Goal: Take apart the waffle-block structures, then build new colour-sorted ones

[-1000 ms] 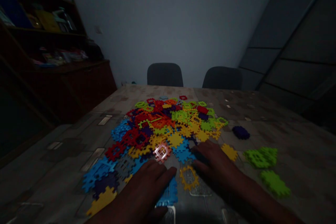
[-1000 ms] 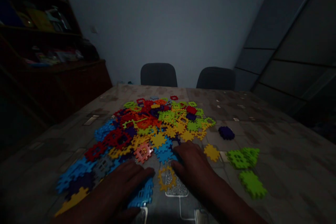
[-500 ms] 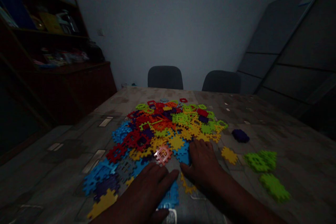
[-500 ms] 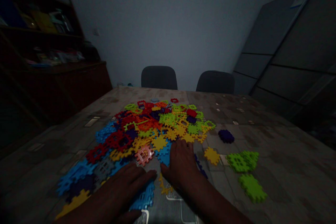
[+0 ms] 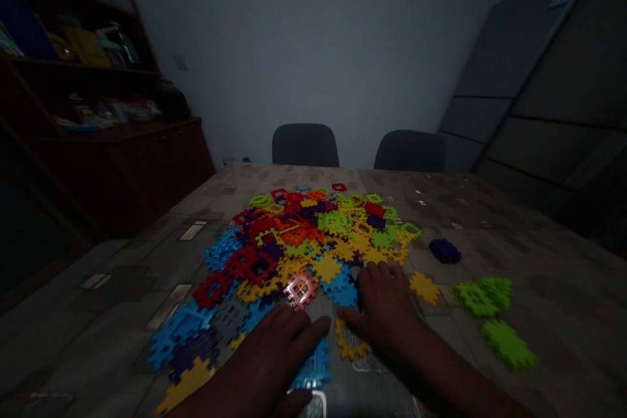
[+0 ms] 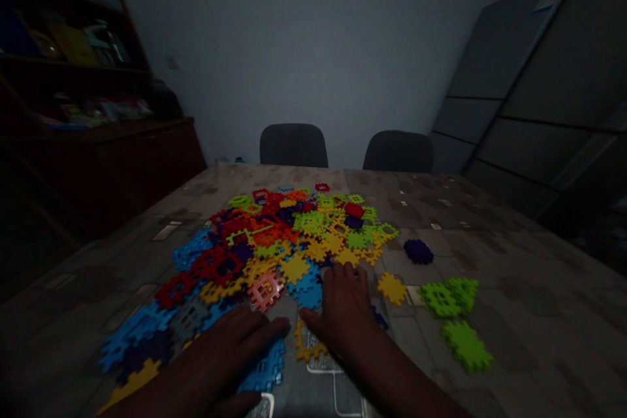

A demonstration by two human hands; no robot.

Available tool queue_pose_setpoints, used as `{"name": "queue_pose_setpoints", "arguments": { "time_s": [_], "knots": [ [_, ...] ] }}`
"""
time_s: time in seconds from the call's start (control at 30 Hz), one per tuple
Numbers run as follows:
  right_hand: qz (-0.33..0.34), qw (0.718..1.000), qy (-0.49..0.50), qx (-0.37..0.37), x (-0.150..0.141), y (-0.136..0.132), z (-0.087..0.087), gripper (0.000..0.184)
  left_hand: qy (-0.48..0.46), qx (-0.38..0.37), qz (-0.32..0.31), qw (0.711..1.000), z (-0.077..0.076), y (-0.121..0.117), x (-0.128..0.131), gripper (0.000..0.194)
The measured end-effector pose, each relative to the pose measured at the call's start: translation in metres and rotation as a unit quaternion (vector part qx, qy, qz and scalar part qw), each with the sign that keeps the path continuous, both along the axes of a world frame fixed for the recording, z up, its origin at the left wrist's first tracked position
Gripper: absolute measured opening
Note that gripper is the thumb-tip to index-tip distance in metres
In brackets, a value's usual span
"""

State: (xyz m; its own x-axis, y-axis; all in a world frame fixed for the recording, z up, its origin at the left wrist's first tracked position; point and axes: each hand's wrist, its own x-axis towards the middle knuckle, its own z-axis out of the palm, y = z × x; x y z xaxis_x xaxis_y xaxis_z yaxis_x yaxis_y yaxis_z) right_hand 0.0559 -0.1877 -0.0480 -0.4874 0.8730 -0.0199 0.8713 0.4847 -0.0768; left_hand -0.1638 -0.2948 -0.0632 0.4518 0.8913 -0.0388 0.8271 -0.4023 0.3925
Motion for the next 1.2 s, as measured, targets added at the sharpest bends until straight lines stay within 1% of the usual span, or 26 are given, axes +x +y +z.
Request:
{"name": "queue_pose_setpoints", "arguments": {
  "time_s": [0.1,0.2,0.33,0.4,0.47,0.57,0.67,0.73,0.83,0.97,1.07,1.2],
  "knots": [
    [0.008,1.0,-0.007,0.013,-0.004,0.001,-0.003,0.046,0.013,-0.027,-0.001,1.0,0.002,0.001,0.002,0.093],
    [0.02,1.0,-0.002,0.023,-0.001,0.002,-0.005,0.042,0.019,-0.038,0.009,0.999,0.004,0.001,0.003,0.093],
    [0.02,0.999,0.025,0.039,-0.002,0.001,-0.011,0.049,0.013,-0.031,0.019,0.999,0.006,0.001,0.004,0.091],
    [0.027,0.999,0.03,0.035,-0.005,0.0,-0.012,0.051,0.011,-0.031,0.021,0.999,0.007,0.001,0.004,0.089],
    [0.031,0.999,0.027,0.021,-0.01,0.0,-0.01,0.048,0.005,-0.03,0.016,0.999,0.005,0.001,0.002,0.09],
    [0.028,1.0,0.014,0.001,-0.016,0.001,-0.001,0.042,-0.006,-0.021,0.004,1.0,-0.003,0.001,-0.001,0.094],
    [0.024,0.999,-0.008,-0.019,-0.017,0.002,0.007,0.044,-0.004,-0.024,0.001,1.0,-0.011,0.001,-0.003,0.097],
    [0.015,0.999,-0.019,-0.029,-0.015,0.002,0.009,0.047,-0.006,-0.024,0.004,1.0,-0.013,0.001,-0.004,0.097],
    [0.026,0.999,-0.014,-0.031,-0.009,0.002,0.007,0.049,-0.012,-0.021,0.006,1.0,-0.012,0.001,-0.004,0.097],
    [0.054,0.998,0.001,-0.029,-0.008,0.003,0.002,0.042,-0.02,-0.013,0.0,1.0,-0.01,0.001,-0.003,0.097],
    [0.052,0.998,0.006,-0.024,-0.011,0.004,0.001,0.043,-0.021,-0.002,0.007,1.0,-0.011,0.0,-0.003,0.094],
    [0.036,0.999,-0.005,-0.028,-0.014,0.005,0.003,0.047,-0.01,-0.012,0.005,1.0,-0.011,0.0,-0.003,0.099]
  ]
}}
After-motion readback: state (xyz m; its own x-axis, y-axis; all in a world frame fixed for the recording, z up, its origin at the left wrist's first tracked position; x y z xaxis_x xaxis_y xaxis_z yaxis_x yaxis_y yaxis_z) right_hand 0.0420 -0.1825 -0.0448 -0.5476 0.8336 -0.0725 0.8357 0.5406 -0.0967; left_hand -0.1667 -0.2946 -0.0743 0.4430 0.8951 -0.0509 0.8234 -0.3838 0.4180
